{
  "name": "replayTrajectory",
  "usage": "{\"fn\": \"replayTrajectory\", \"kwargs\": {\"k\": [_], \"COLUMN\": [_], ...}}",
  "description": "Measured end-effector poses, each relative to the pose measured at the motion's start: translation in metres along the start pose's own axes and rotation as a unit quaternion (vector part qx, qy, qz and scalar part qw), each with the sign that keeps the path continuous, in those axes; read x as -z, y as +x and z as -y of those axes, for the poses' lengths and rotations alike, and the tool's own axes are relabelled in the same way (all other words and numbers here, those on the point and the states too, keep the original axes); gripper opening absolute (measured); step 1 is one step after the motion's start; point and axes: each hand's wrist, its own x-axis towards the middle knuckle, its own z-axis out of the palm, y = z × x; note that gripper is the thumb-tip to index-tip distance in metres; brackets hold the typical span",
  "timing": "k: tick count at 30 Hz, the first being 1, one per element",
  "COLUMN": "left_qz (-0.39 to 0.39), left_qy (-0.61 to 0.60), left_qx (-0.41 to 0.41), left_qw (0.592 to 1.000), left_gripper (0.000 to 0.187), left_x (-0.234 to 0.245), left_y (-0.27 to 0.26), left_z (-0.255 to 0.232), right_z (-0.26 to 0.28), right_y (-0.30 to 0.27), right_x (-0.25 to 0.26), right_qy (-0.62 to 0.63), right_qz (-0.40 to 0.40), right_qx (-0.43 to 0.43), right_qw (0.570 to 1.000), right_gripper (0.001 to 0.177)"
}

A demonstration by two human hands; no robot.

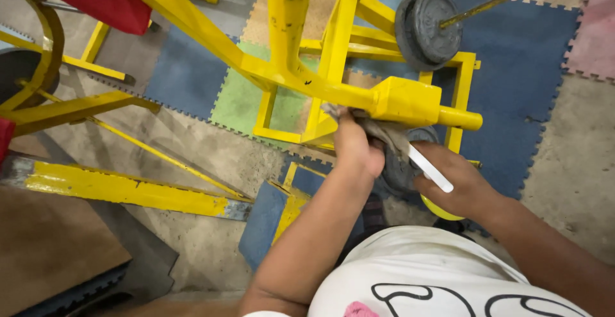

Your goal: Wiping down and cleaning various pieces of yellow gym equipment using a spray bottle and a cloth.

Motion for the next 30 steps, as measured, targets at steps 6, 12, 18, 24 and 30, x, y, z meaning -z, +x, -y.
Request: {"fn": "replayTrajectory", "kwargs": {"k": [6,12,18,24,30], "left_qz": [-0.027,-0.092,-0.042,-0.028,0.073], "left_qy": [-0.019,-0.022,-0.072,-0.145,-0.039], "left_qx": [0.006,0.045,0.034,0.024,0.078], "left_qw": [0.999,0.994,0.996,0.989,0.993], "left_gripper": [0.041,0.056,0.039,0.043,0.05], "left_x": [0.107,0.149,0.186,0.197,0.056], "left_y": [0.148,0.2,0.213,0.176,-0.024], "left_z": [0.016,0.005,0.013,0.014,-0.015], "right_z": [0.009,-0.007,0.023,0.024,0.026], "right_y": [0.008,-0.007,0.002,-0.001,-0.001], "right_x": [0.007,-0.001,0.022,0.026,0.03], "right_qy": [0.008,-0.042,-0.031,-0.062,-0.053], "right_qz": [0.07,0.06,0.132,0.046,0.038], "right_qx": [-0.097,-0.013,-0.153,-0.02,-0.013], "right_qw": [0.993,0.997,0.979,0.997,0.998], "right_gripper": [0.061,0.067,0.059,0.051,0.051]}}
